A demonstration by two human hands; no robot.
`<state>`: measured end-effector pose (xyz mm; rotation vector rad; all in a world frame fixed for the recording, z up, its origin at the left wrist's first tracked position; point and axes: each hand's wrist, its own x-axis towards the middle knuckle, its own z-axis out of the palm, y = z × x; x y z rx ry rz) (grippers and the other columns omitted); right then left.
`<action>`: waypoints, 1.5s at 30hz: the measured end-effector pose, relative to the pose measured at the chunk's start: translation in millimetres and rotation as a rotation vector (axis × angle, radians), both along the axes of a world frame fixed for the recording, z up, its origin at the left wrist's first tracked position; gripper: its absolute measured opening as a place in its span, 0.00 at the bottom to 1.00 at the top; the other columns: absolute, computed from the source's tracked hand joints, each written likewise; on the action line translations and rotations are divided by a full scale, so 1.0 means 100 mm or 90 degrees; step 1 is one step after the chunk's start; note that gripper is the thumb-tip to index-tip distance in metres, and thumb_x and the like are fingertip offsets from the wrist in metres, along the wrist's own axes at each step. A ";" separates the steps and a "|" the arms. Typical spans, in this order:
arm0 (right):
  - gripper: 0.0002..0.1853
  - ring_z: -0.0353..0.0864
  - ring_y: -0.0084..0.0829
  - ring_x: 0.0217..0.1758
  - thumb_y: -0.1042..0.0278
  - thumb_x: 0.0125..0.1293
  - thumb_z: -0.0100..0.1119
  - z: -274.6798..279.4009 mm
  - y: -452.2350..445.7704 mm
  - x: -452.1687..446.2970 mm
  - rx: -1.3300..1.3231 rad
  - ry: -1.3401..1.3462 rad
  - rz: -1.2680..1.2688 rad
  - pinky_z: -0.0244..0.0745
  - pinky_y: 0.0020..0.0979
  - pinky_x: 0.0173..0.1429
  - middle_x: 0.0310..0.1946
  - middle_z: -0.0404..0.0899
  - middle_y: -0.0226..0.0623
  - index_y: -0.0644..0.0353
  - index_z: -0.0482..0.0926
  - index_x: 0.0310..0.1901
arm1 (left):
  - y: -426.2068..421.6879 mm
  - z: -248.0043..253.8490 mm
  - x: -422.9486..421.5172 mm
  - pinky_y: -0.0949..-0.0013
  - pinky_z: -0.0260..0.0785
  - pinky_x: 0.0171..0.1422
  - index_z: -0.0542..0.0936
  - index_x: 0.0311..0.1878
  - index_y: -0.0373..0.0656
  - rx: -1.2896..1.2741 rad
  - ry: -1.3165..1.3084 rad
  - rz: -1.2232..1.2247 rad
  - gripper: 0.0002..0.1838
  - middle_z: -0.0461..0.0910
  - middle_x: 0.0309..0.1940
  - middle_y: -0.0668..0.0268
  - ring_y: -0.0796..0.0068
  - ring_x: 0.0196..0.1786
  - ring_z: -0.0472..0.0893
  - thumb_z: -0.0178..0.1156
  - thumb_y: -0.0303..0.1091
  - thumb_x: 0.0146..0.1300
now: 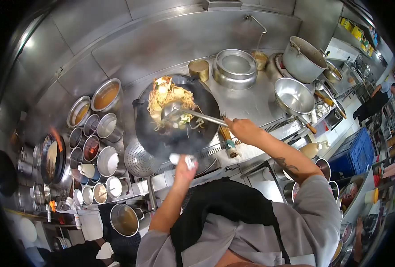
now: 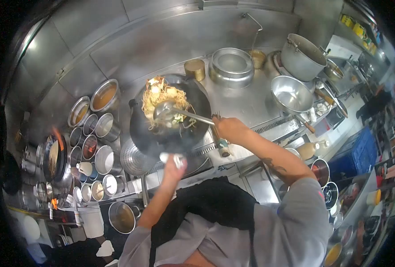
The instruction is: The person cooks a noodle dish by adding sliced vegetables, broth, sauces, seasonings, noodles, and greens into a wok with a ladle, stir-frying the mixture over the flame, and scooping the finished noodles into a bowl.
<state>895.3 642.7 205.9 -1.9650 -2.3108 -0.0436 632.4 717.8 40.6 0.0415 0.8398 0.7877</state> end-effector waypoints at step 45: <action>0.18 0.78 0.45 0.31 0.68 0.64 0.50 -0.41 0.38 0.48 -0.313 0.238 0.082 0.71 0.43 0.38 0.26 0.77 0.51 0.64 0.69 0.54 | 0.51 0.48 0.19 0.71 0.66 0.25 0.73 0.34 0.46 -0.040 -0.020 0.009 0.05 0.75 0.27 0.66 0.71 0.28 0.74 0.51 0.35 0.63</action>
